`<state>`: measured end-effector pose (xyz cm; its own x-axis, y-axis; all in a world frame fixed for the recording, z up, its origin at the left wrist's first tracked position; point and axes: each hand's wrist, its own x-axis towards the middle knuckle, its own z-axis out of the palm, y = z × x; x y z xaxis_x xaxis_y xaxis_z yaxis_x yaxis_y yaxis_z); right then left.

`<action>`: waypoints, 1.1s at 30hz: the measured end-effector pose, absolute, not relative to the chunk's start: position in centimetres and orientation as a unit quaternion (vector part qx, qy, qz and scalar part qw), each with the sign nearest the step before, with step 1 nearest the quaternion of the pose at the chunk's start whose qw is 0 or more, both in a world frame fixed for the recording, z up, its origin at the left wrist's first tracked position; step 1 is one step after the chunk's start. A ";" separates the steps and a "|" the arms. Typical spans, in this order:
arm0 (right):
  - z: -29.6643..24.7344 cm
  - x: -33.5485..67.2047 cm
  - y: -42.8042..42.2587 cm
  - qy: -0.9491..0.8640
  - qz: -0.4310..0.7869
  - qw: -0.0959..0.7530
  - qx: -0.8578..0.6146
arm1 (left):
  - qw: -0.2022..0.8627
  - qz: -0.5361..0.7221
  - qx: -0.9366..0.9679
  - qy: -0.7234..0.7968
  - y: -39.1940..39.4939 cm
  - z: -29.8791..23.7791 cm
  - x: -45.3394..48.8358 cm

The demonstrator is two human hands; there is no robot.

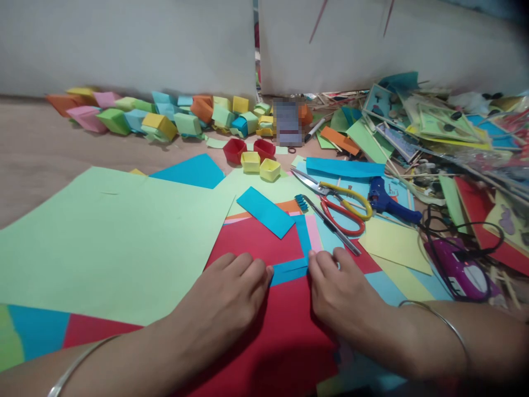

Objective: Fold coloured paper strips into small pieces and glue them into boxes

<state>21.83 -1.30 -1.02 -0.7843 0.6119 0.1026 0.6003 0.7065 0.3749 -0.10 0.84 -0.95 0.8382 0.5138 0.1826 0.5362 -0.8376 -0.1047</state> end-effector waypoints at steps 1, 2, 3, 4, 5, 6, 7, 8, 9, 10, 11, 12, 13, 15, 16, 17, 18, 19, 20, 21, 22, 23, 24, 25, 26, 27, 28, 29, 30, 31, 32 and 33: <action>-0.7 21.9 -1.3 0.917 0.202 0.014 0.345 | 0.075 -0.073 -0.955 -0.276 0.8 -0.9 -0.1; -0.4 21.8 -1.2 0.911 0.206 0.005 0.358 | 0.073 -0.071 -0.956 -0.276 0.8 -0.9 0.0; -0.1 21.8 -1.2 0.909 0.209 -0.011 0.361 | 0.071 -0.071 -0.955 -0.278 0.7 -0.8 0.0; 0.0 21.7 -1.1 0.911 0.210 -0.030 0.353 | 0.069 -0.071 -0.955 -0.279 0.7 -0.8 0.0; 0.0 21.5 -1.0 0.917 0.207 -0.045 0.339 | 0.068 -0.069 -0.955 -0.281 0.7 -0.8 0.0; -0.2 21.3 -1.0 0.924 0.200 -0.056 0.322 | 0.067 -0.068 -0.955 -0.281 0.8 -0.7 -0.1; -0.5 21.2 -0.9 0.932 0.188 -0.060 0.305 | 0.067 -0.067 -0.955 -0.281 0.8 -0.7 -0.1; -0.8 21.1 -0.8 0.939 0.174 -0.056 0.291 | 0.069 -0.065 -0.956 -0.278 0.8 -0.7 -0.1; -1.2 21.1 -0.8 0.945 0.159 -0.049 0.283 | 0.072 -0.065 -0.957 -0.274 0.8 -0.7 -0.2; -1.6 21.1 -0.8 0.948 0.145 -0.040 0.280 | 0.077 -0.065 -0.958 -0.268 0.8 -0.7 -0.2; -1.8 21.1 -0.7 0.950 0.135 -0.033 0.280 | 0.085 -0.063 -0.959 -0.265 0.8 -0.7 -0.3; -2.0 21.2 -0.7 0.951 0.127 -0.026 0.281 | 0.094 -0.061 -0.958 -0.263 0.7 -0.7 -0.4; -2.0 21.2 -0.7 0.951 0.122 -0.022 0.283 | 0.104 -0.057 -0.957 -0.265 0.6 -0.6 -0.4; -1.9 21.4 -0.7 0.952 0.120 -0.022 0.283 | 0.122 -0.041 -0.953 -0.274 0.2 -0.4 -0.6; -1.8 21.4 -0.7 0.952 0.122 -0.023 0.280 | 0.127 -0.029 -0.952 -0.279 0.0 -0.3 -0.6; -1.7 21.5 -0.7 0.952 0.125 -0.025 0.277 | 0.130 -0.016 -0.950 -0.284 -0.2 -0.1 -0.7; -1.6 21.5 -0.7 0.953 0.129 -0.026 0.274 | 0.130 -0.001 -0.948 -0.290 -0.4 0.0 -0.8; -1.5 21.5 -0.7 0.953 0.132 -0.026 0.273 | 0.132 0.013 -0.945 -0.298 -0.7 0.1 -0.9; -1.5 21.5 -0.7 0.953 0.134 -0.024 0.272 | 0.134 0.026 -0.942 -0.306 -0.9 0.3 -1.1; -1.5 21.5 -0.7 0.953 0.135 -0.021 0.272 | 0.137 0.036 -0.939 -0.313 -1.0 0.4 -1.4; -1.5 21.5 -0.7 0.953 0.134 -0.017 0.270 | 0.138 0.045 -0.937 -0.318 -1.1 0.6 -1.7; -1.5 21.5 -0.7 0.954 0.130 -0.014 0.269 | 0.136 0.050 -0.937 -0.319 -1.2 0.9 -2.0; -1.5 21.5 -0.7 0.955 0.125 -0.010 0.267 | 0.130 0.054 -0.938 -0.318 -1.1 1.1 -2.3; -1.5 21.5 -0.7 0.957 0.119 -0.007 0.265 | 0.122 0.053 -0.938 -0.320 -1.0 1.4 -2.6; -1.5 21.5 -0.7 0.957 0.114 -0.004 0.265 | 0.112 0.048 -0.938 -0.324 -0.8 1.6 -2.8; -1.5 21.5 -0.7 0.958 0.111 -0.002 0.266 | 0.100 0.045 -0.935 -0.337 -0.5 1.7 -2.9; -1.5 21.4 -0.7 0.958 0.108 -0.001 0.266 | 0.086 0.033 -0.931 -0.354 -0.1 1.7 -2.9; -1.4 21.4 -0.7 0.958 0.107 -0.001 0.267 | 0.065 0.024 -0.926 -0.371 0.3 1.5 -2.7; -1.4 21.4 -0.8 0.958 0.107 -0.003 0.268 | 0.039 0.009 -0.923 -0.382 0.7 1.2 -2.5; -1.4 21.3 -0.8 0.957 0.107 -0.005 0.268 | 0.023 -0.021 -0.923 -0.384 1.0 0.8 -2.3; -1.4 21.2 -0.8 0.956 0.109 -0.009 0.272 | 0.006 -0.033 -0.918 -0.394 1.4 0.3 -2.0; -1.3 21.2 -0.8 0.953 0.112 -0.016 0.280 | -0.019 -0.042 -0.913 -0.405 1.6 -0.1 -1.7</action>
<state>21.20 -0.76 -1.34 -0.8426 0.5305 0.0928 0.5376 0.8179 0.2050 -1.72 1.61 -0.11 0.6690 0.7408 0.0608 0.7376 -0.6718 0.0683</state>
